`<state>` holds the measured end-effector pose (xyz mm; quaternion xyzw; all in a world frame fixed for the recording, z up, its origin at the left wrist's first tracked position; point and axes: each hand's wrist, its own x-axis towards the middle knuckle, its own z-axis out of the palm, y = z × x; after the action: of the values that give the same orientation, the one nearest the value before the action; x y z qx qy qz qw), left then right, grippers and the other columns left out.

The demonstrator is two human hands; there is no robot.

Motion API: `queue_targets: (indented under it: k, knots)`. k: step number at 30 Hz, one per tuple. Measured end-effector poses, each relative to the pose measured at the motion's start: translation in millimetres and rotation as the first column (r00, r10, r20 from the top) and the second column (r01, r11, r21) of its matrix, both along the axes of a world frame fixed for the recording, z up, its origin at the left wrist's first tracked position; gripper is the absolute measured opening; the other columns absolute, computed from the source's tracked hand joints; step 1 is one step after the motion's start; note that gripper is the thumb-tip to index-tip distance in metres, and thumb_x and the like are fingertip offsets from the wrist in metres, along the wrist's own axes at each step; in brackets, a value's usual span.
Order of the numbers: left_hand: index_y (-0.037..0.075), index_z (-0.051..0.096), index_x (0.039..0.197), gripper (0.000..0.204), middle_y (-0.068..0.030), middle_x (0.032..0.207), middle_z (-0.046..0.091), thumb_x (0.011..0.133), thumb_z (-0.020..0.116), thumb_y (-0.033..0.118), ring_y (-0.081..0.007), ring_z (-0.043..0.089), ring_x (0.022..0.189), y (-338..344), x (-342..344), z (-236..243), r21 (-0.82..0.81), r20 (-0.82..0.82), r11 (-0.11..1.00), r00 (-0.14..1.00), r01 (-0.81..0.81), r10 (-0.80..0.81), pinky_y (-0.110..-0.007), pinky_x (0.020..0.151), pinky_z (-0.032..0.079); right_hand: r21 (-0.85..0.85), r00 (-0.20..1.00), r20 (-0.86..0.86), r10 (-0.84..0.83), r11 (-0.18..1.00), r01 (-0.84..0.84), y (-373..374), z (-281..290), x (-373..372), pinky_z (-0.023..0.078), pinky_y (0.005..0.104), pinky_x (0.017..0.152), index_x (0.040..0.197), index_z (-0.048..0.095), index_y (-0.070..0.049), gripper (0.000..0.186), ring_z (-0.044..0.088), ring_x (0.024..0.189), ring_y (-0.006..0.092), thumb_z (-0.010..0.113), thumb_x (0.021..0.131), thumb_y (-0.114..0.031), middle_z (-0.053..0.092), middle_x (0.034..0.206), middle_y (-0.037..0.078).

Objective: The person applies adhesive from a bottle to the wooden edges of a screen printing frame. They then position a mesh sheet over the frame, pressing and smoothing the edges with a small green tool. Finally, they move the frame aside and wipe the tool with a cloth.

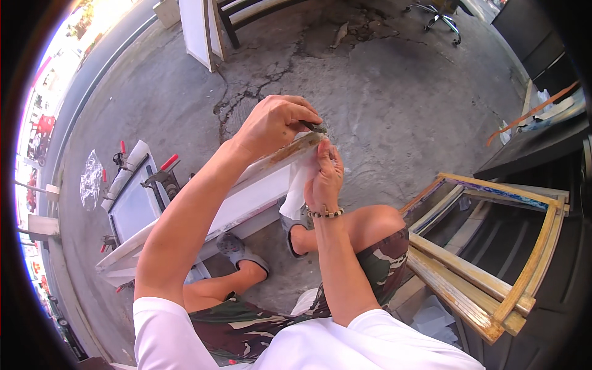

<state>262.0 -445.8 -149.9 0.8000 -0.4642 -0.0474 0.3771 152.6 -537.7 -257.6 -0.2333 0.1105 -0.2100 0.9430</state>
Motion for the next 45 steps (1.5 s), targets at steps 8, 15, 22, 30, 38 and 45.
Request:
queue_targets:
  k: [8,15,22,30,38,45]
  knots:
    - [0.006,0.076,0.088,0.025,-0.0100,0.099,0.073,0.068,0.069,-0.007,-0.0281,0.070,0.092,53,-24,50,0.224,0.396,0.966,0.894,0.130,-0.212,-0.042,0.086,0.052,0.045,1.000,-0.009,-0.013,0.999,0.013,0,-3,1,0.050,0.0254,0.082,0.099,0.065,-0.004,0.025,0.062,0.089,0.0092,0.060,0.102,-0.028,0.069,0.100,0.004]
    - [0.005,0.075,0.090,0.024,-0.0092,0.098,0.073,0.069,0.069,-0.006,-0.0284,0.069,0.092,0,-3,19,0.122,0.203,0.991,0.976,0.050,-0.075,-0.040,0.083,0.052,0.066,0.999,-0.027,-0.035,0.997,0.037,2,1,0,0.051,0.0270,0.086,0.104,0.065,-0.003,0.027,0.063,0.094,0.0111,0.058,0.102,-0.029,0.068,0.105,0.005]
    - [0.006,0.076,0.089,0.028,-0.0076,0.095,0.073,0.064,0.070,-0.005,-0.0276,0.068,0.090,48,-23,30,0.219,0.384,0.969,0.904,0.110,-0.189,-0.040,0.082,0.051,0.117,0.999,0.031,-0.011,0.993,0.007,4,-3,-1,0.050,0.0290,0.091,0.109,0.063,-0.001,0.030,0.063,0.101,0.0134,0.057,0.103,-0.029,0.068,0.109,0.007]
    - [0.003,0.075,0.094,0.026,-0.0120,0.101,0.073,0.071,0.069,-0.008,-0.0310,0.067,0.093,-12,-8,17,0.094,0.263,0.991,0.958,0.093,-0.115,-0.042,0.086,0.051,0.112,1.000,0.005,-0.022,0.993,0.022,3,-3,0,0.050,0.0295,0.091,0.111,0.062,-0.001,0.031,0.063,0.100,0.0137,0.054,0.104,-0.031,0.068,0.109,0.007]
    - [0.002,0.073,0.099,0.030,-0.0123,0.097,0.072,0.071,0.068,-0.009,-0.0317,0.067,0.092,73,-20,54,0.346,0.107,0.935,0.988,0.071,-0.115,-0.042,0.081,0.051,0.016,0.996,-0.066,-0.055,0.998,0.057,9,2,-4,0.050,0.0281,0.086,0.115,0.060,0.001,0.039,0.062,0.094,0.0117,0.058,0.102,-0.036,0.065,0.104,0.006]
    - [0.001,0.072,0.108,0.031,-0.0130,0.107,0.073,0.078,0.069,-0.006,-0.0313,0.068,0.099,57,-9,41,0.134,0.026,0.988,0.997,-0.078,0.075,-0.039,0.085,0.054,-0.036,0.986,-0.099,0.132,0.990,-0.136,58,15,-38,0.053,0.0298,0.081,0.118,0.060,-0.003,0.047,0.065,0.095,0.0152,0.065,0.096,-0.044,0.067,0.106,0.004]
